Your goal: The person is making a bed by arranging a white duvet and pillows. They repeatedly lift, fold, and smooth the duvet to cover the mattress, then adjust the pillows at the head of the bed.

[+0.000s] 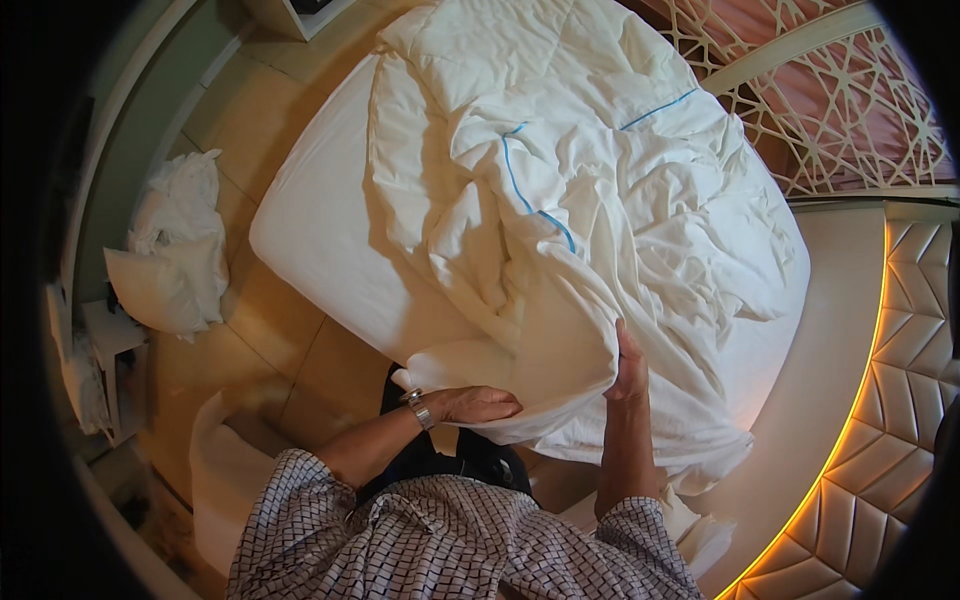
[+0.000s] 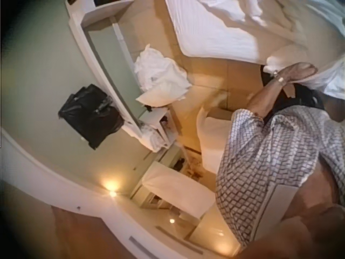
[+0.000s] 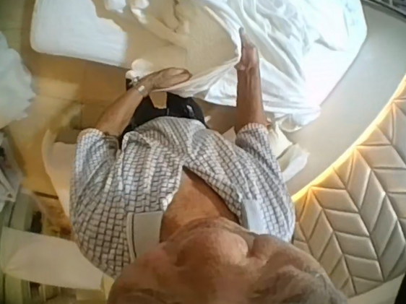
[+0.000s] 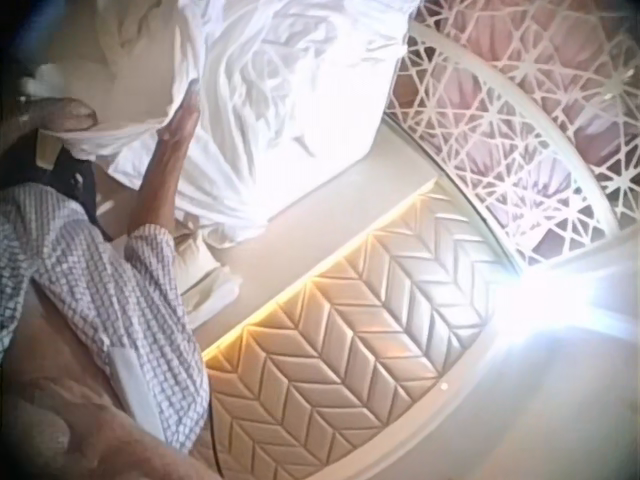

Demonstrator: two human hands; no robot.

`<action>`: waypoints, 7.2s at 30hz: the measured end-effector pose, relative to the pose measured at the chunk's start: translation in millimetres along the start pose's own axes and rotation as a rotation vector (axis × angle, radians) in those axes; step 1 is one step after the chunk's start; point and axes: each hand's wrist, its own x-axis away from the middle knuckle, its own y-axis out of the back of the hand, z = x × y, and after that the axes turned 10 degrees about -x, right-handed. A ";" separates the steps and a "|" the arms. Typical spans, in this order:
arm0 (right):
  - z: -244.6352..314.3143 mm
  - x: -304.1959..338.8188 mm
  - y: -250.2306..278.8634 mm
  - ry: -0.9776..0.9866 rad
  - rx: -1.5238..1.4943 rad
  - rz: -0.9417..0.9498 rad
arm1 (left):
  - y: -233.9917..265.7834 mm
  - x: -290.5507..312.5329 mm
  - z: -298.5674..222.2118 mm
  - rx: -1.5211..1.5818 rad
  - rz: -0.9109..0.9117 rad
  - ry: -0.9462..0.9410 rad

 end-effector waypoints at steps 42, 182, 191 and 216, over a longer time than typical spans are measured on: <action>-26.3 -10.5 -16.6 0.113 -0.050 -0.014 | 93.0 71.1 -16.8 0.909 -0.408 -0.087; -127.1 -39.8 53.8 -0.727 0.197 -0.032 | -138.0 -33.2 -14.5 -0.498 -1.448 -0.079; -122.1 -45.0 64.9 -0.808 0.074 0.047 | -150.0 -35.8 -7.1 -0.522 -1.289 -0.119; -118.5 -47.0 79.2 -0.741 0.219 0.011 | -176.5 10.0 -4.3 0.003 -1.031 -0.006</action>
